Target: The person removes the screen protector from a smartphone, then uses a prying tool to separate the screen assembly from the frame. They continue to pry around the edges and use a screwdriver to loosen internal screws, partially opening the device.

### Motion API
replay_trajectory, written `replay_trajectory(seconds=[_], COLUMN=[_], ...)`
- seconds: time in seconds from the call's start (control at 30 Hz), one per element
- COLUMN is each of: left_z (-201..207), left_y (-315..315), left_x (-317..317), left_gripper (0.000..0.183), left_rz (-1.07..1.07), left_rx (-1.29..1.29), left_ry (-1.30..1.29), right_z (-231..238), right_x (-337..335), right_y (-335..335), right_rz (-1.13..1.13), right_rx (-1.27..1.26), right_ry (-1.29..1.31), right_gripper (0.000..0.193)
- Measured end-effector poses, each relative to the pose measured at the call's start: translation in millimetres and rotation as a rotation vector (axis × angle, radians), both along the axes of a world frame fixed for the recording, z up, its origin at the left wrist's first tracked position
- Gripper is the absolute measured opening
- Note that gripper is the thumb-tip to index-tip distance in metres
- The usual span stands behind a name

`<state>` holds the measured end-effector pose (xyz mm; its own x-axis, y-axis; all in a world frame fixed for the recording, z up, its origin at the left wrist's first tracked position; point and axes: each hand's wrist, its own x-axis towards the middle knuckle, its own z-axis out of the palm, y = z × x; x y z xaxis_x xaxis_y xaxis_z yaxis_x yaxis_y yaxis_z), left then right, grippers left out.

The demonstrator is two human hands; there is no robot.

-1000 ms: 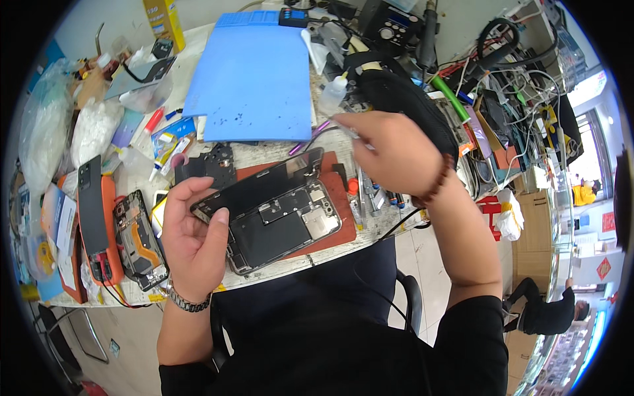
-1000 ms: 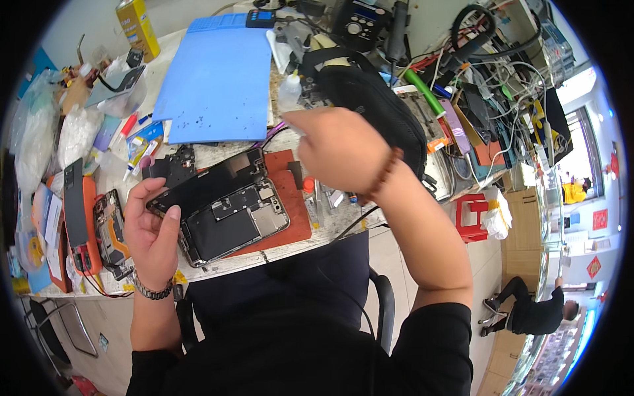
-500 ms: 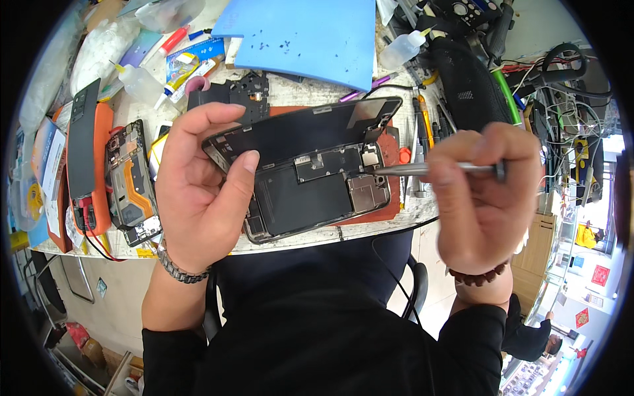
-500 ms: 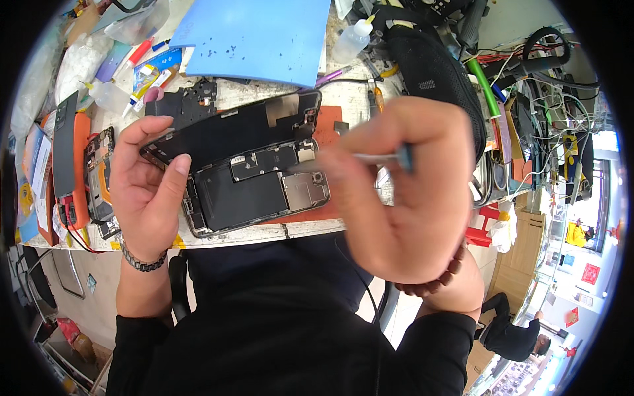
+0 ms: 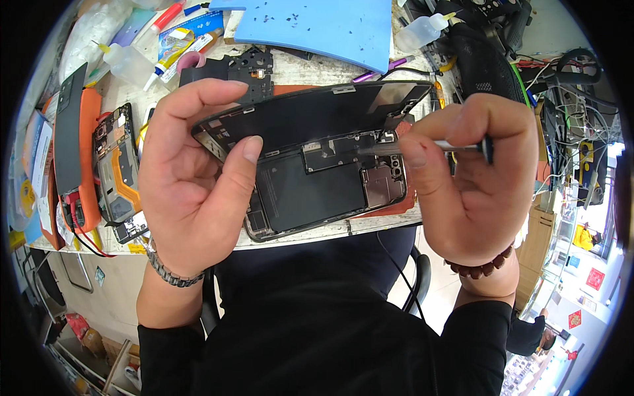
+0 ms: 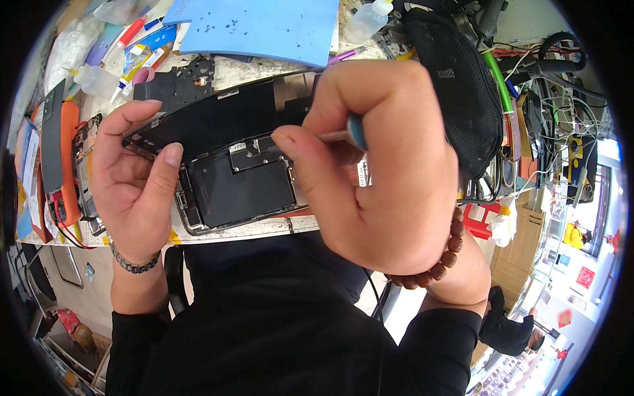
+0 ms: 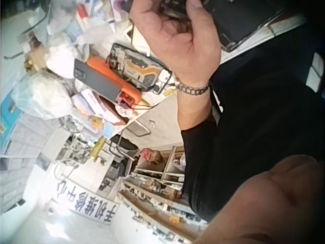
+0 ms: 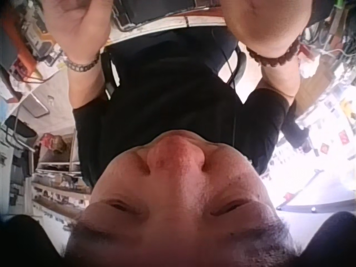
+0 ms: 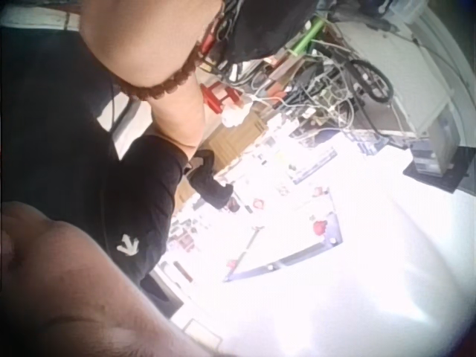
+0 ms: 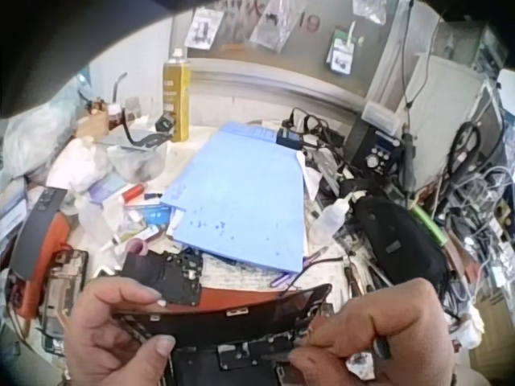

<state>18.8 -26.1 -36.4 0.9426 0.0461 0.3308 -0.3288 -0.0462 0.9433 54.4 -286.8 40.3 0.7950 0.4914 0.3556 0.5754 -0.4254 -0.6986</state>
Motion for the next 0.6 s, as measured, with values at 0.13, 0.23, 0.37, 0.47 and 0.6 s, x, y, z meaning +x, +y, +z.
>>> replay_trajectory(seconds=[0.13, 0.23, 0.37, 0.47, 0.6], left_z=[-2.4, -4.6, -2.0, -1.0, -1.1], left_y=[-3.0, -3.6, -1.3, -2.7, -5.0], left_x=[1.7, 3.5, 1.3, 0.5, 0.2], left_gripper=[0.05, 0.05, 0.05, 0.049, 0.049], left_rz=[0.0, 0.038, 0.021, 0.023, 0.053], left_rx=[-0.062, -0.001, 0.037, 0.011, 0.003], left_ry=[0.002, -0.049, -0.034, -0.015, 0.006], right_z=[2.8, 3.0, 3.3, 3.7, 2.9], right_x=[-4.4, -5.2, -5.2, -4.7, -3.0], right_y=[0.6, 0.6, 0.6, 0.7, 0.6], right_rz=[-0.053, -0.035, -0.025, -0.04, -0.015], right_rx=[-0.009, -0.049, -0.063, -0.037, -0.067], right_ry=[0.044, 0.026, 0.022, 0.044, -0.011], right_gripper=[0.038, 0.037, 0.037, 0.036, 0.036])
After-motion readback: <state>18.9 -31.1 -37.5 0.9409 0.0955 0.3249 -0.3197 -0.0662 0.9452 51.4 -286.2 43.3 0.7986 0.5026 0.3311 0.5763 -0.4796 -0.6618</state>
